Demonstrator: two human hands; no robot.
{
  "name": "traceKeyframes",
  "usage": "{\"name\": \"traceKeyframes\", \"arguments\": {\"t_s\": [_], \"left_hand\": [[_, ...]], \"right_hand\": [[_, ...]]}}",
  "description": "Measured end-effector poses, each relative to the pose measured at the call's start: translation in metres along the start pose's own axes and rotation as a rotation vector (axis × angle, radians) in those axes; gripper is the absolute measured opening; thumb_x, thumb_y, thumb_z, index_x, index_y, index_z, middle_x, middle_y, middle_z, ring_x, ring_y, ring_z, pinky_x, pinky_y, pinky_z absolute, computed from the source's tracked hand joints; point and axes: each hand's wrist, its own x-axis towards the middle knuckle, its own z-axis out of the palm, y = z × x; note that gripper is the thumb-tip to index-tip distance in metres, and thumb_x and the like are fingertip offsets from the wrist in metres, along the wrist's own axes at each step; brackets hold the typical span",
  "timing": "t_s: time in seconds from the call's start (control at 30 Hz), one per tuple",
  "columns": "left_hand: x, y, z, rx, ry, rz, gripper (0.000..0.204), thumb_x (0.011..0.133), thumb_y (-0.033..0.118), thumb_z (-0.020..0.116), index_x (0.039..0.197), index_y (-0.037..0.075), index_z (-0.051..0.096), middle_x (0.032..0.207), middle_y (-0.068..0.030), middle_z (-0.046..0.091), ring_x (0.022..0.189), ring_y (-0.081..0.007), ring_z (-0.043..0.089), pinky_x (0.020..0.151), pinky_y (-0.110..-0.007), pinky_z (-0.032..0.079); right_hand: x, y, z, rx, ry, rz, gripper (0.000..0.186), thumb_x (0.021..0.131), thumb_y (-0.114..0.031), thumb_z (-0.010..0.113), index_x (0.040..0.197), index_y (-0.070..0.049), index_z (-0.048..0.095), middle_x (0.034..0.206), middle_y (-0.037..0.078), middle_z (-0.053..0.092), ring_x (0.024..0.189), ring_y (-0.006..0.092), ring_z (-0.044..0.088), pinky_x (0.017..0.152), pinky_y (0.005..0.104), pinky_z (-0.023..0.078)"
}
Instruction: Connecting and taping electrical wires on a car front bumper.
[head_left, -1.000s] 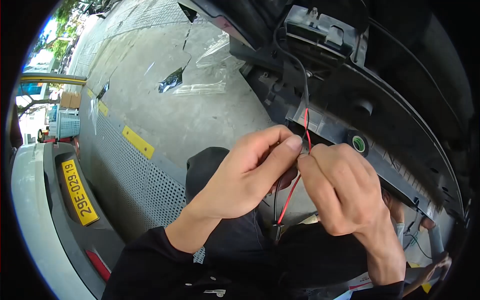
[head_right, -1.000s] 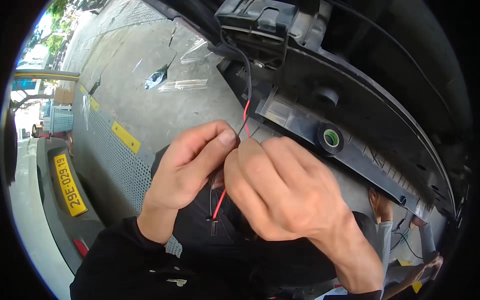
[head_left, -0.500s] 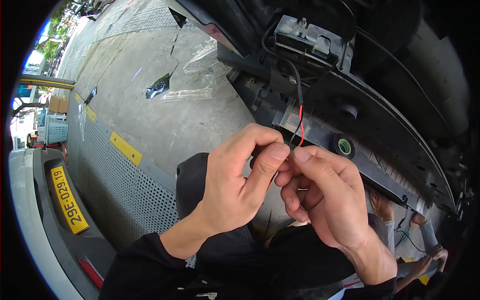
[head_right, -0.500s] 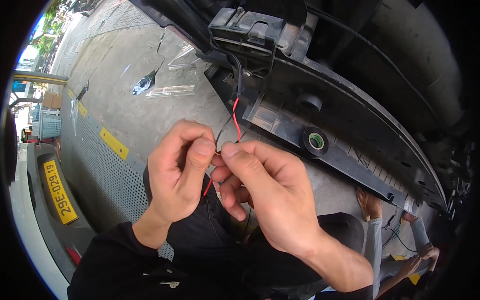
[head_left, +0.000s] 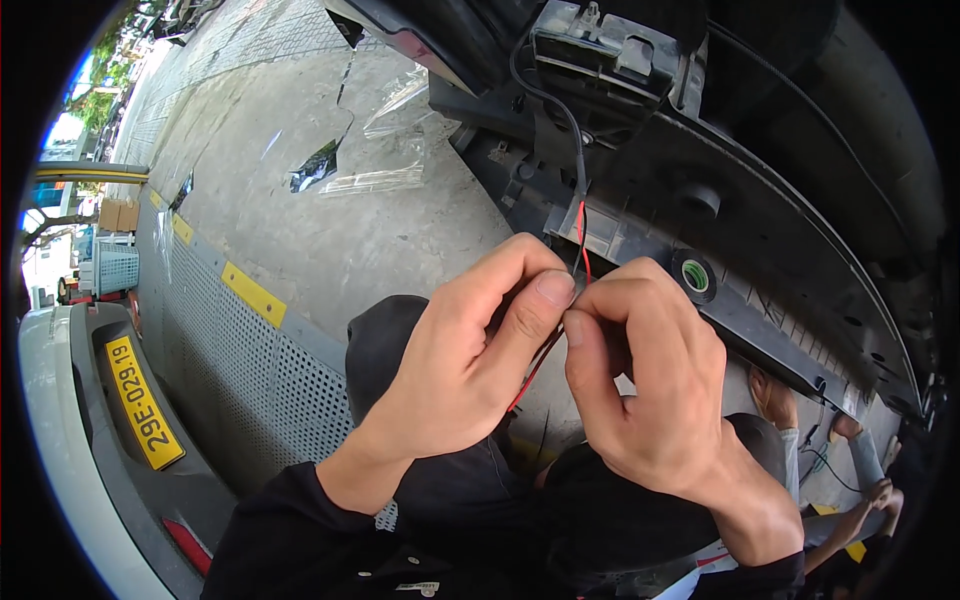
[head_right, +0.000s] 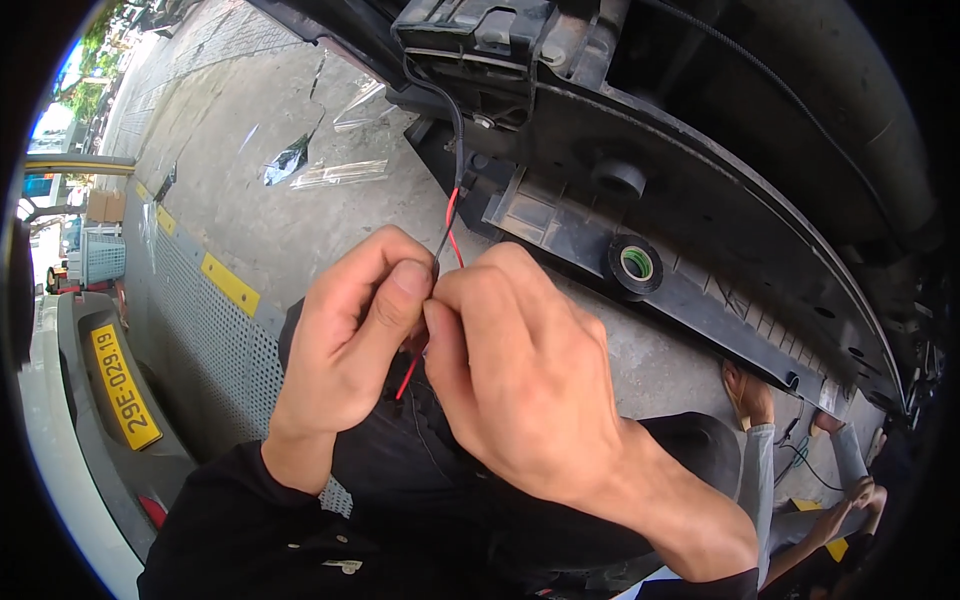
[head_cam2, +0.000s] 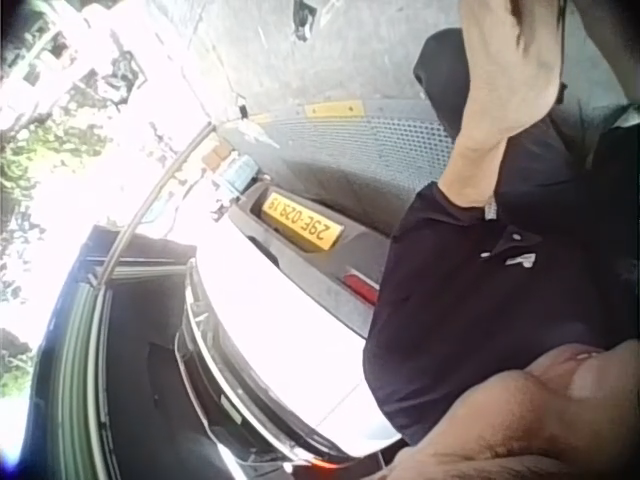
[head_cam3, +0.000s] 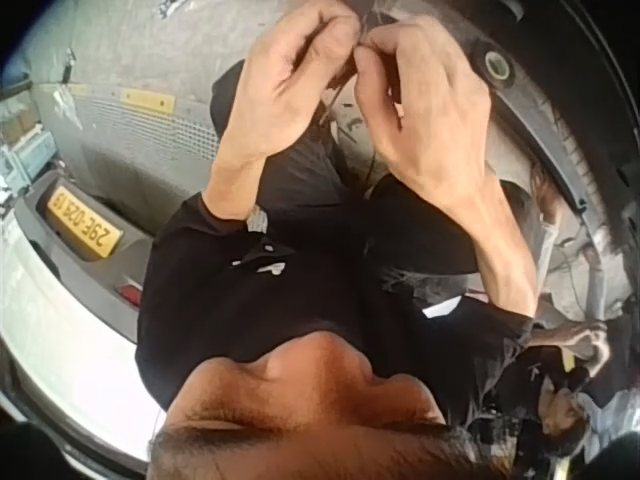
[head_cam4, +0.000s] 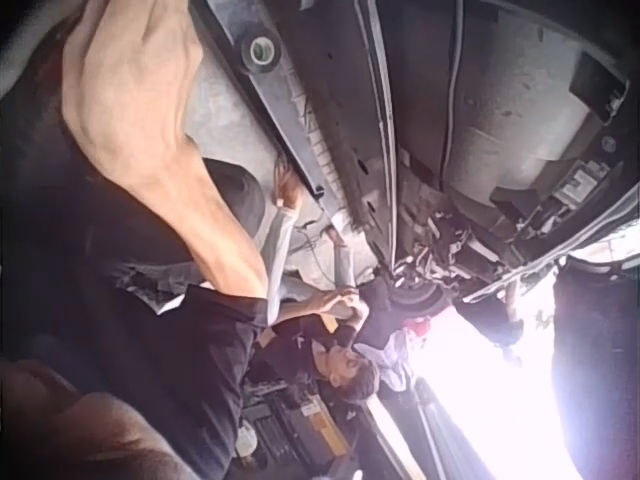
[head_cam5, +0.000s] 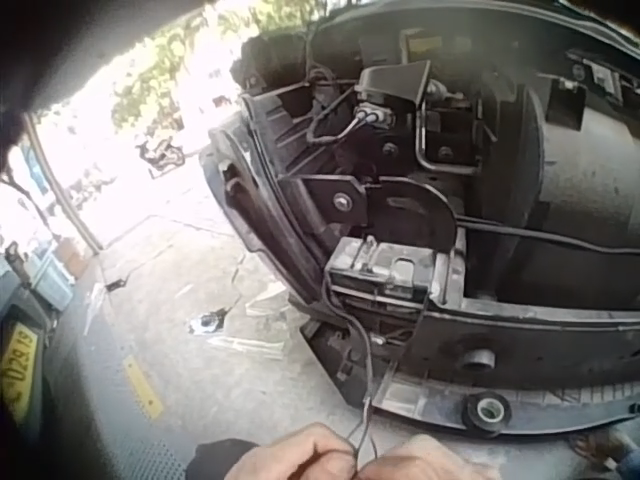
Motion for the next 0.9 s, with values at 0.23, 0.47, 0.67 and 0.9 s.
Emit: {"name": "traceKeyframes", "arguments": {"t_s": [0.23,0.47,0.67,0.9], "left_hand": [[0.000,-0.002,-0.002,-0.329,-0.052,-0.145,0.022,0.109,0.016,0.051,0.093,0.002,0.056,0.071,0.0022,0.052,0.065,-0.0039,0.045,0.058,-0.022,0.038],[0.001,-0.008,0.003,-0.083,0.149,0.096,0.017,0.106,0.014,0.056,0.096,0.000,0.058,0.072,-0.0036,0.056,0.063,-0.0081,0.049,0.057,-0.026,0.040],[-0.003,-0.002,0.004,0.040,0.148,0.109,0.013,0.104,0.012,0.058,0.098,0.000,0.059,0.074,-0.0101,0.061,0.063,-0.0167,0.059,0.057,-0.031,0.046],[-0.003,-0.001,0.003,0.114,0.117,0.132,0.013,0.104,0.013,0.059,0.099,0.000,0.060,0.073,-0.0099,0.061,0.060,-0.0159,0.058,0.056,-0.030,0.045]], "right_hand": [[0.008,0.010,-0.004,-0.318,0.129,-0.461,0.018,0.080,-0.001,0.069,0.095,0.005,0.062,0.089,0.014,0.062,0.067,0.0250,0.061,0.056,0.0338,0.052],[0.012,-0.020,-0.024,0.631,-0.119,0.588,0.022,0.103,-0.017,0.058,0.100,0.003,0.067,0.081,0.006,0.067,0.065,0.0093,0.058,0.058,0.0235,0.045],[0.008,-0.022,-0.011,0.911,-0.161,0.814,0.025,0.106,-0.021,0.054,0.099,-0.001,0.067,0.081,0.001,0.064,0.063,0.0038,0.052,0.055,0.0205,0.041],[0.003,-0.010,-0.003,0.424,-0.074,0.350,0.010,0.099,-0.011,0.061,0.096,-0.001,0.064,0.079,0.006,0.060,0.062,0.0100,0.055,0.053,0.0252,0.043]]}}
